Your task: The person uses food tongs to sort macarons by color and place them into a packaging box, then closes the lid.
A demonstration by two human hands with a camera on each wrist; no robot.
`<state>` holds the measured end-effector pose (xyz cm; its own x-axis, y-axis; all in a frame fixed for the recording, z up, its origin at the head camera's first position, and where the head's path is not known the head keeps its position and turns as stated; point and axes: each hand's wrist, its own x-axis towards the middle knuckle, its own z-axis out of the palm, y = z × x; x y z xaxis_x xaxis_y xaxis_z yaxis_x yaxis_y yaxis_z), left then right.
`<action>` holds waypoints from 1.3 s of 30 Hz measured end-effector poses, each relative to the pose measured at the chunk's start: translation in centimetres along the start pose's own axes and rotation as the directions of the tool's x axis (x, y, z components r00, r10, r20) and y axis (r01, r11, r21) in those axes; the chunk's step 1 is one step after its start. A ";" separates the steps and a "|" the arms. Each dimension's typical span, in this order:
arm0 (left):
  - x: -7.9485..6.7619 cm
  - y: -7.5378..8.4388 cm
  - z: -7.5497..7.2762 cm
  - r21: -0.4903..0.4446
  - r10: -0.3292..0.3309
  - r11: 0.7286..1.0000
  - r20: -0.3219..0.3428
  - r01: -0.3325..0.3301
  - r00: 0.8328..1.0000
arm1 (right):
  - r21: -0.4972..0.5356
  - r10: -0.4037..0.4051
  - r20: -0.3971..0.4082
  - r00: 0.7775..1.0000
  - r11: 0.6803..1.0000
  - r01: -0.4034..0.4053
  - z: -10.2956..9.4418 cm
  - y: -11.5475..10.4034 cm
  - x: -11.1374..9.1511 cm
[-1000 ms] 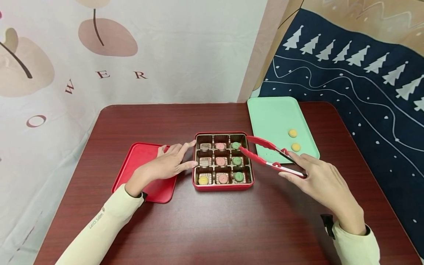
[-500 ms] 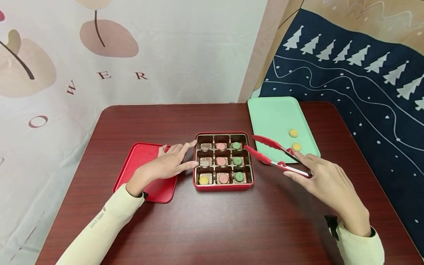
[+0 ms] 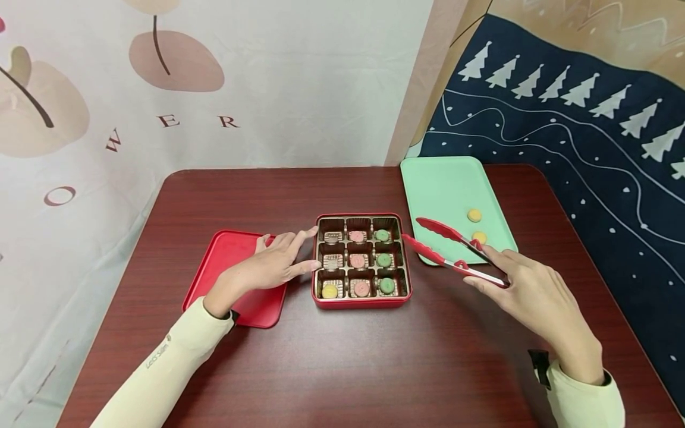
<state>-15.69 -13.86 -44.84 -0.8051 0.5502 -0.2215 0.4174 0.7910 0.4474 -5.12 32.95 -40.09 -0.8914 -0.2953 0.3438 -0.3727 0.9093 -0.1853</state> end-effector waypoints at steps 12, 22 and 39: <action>0.0 -0.1 0.0 -0.002 -0.006 1.000 0.003 0.006 1.000 | -0.026 0.013 0.002 1.000 1.000 -0.013 -0.1 0.4 -0.3; 0.0 0.0 0.0 -0.010 0.000 1.000 0.003 0.000 1.000 | -0.053 0.021 0.014 1.000 0.998 -0.021 -0.2 0.9 -0.7; -0.1 0.1 -0.1 -0.011 0.007 1.000 -0.004 -0.007 1.000 | -0.087 0.099 0.034 0.994 0.992 -0.096 -0.9 2.1 -1.6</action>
<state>-15.62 -13.92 -44.66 -0.8039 0.5545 -0.2149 0.4185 0.7842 0.4581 -4.28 35.59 -40.19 -0.9323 -0.2135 0.2919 -0.2616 0.9554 -0.1368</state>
